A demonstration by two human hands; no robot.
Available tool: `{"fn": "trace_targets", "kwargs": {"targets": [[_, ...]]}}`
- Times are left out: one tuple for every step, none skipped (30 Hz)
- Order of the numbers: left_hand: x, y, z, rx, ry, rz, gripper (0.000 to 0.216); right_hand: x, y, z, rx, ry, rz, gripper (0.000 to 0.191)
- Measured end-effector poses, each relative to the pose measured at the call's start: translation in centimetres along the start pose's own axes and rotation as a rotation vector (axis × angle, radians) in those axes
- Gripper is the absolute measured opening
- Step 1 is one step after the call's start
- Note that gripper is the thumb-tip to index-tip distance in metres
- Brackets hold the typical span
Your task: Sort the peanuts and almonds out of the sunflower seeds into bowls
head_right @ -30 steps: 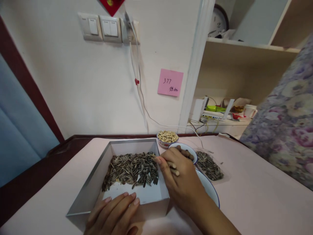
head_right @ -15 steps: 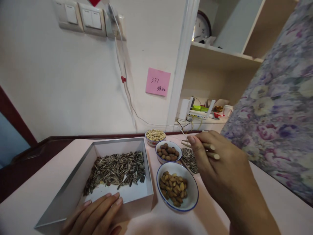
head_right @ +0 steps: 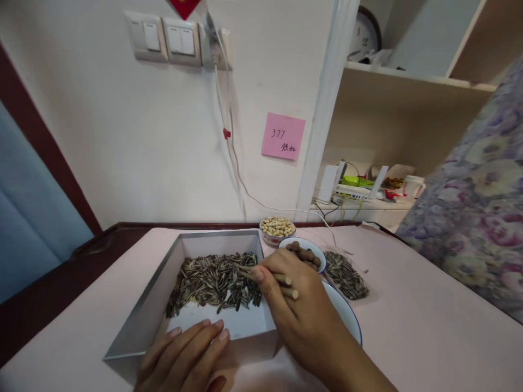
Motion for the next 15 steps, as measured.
{"fn": "trace_targets", "kwargs": {"targets": [[0.1,0.0,0.0,0.010,-0.003,0.000,0.028,0.5,-0.2,0.2,0.001,0.009,-0.001,0.033],[0.1,0.0,0.0,0.018,-0.009,-0.001,0.028,0.9,-0.5,0.4,0.001,0.015,-0.001,0.034],[0.2,0.1,0.0,0.020,-0.006,-0.003,0.028,1.2,-0.7,0.5,0.002,0.016,-0.003,0.035],[0.2,0.1,0.0,0.023,-0.001,-0.005,0.028,1.4,-0.9,0.6,0.005,0.015,-0.005,0.036],[0.2,0.1,0.0,0.022,0.003,-0.003,0.028,1.7,-1.1,0.7,0.008,0.014,-0.007,0.037],[0.2,0.1,0.0,0.023,0.000,0.000,0.028,1.9,-1.3,0.8,0.010,0.015,-0.007,0.037],[0.2,0.2,0.0,0.026,-0.007,0.004,0.028,2.2,-1.4,0.9,0.013,0.016,-0.007,0.036],[0.1,0.2,0.0,0.029,-0.010,0.007,0.029,2.4,-1.6,0.9,0.014,0.020,-0.006,0.036],[0.2,0.3,0.0,0.028,-0.007,0.009,0.029,2.7,-1.7,1.0,0.014,0.023,-0.004,0.036],[0.2,0.3,0.0,0.035,-0.016,0.015,0.029,2.9,-1.8,1.0,0.013,0.026,-0.002,0.036],[0.1,0.3,0.0,0.047,-0.026,0.024,0.029,3.1,-1.9,1.1,0.012,0.027,-0.001,0.037],[0.1,0.3,0.0,0.067,-0.049,0.033,0.029,3.2,-1.9,1.1,0.009,0.026,0.000,0.036],[0.1,0.3,-0.1,0.080,-0.070,0.043,0.030,3.4,-2.0,1.1,0.007,0.025,0.001,0.036],[0.0,0.3,-0.1,0.085,-0.080,0.047,0.030,3.4,-2.0,1.1,0.004,0.025,0.001,0.036],[0.0,0.3,-0.1,0.081,-0.080,0.044,0.029,3.5,-2.0,1.1,0.001,0.024,0.002,0.035]]}}
Point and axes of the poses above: each hand's wrist, its own z-axis towards the middle knuckle, its own x-axis out of the palm, y = z × x, the point moved 4 cm from there along z, towards the middle knuckle, and after that the axes turned 12 degrees about y, right-handed, at the moved point
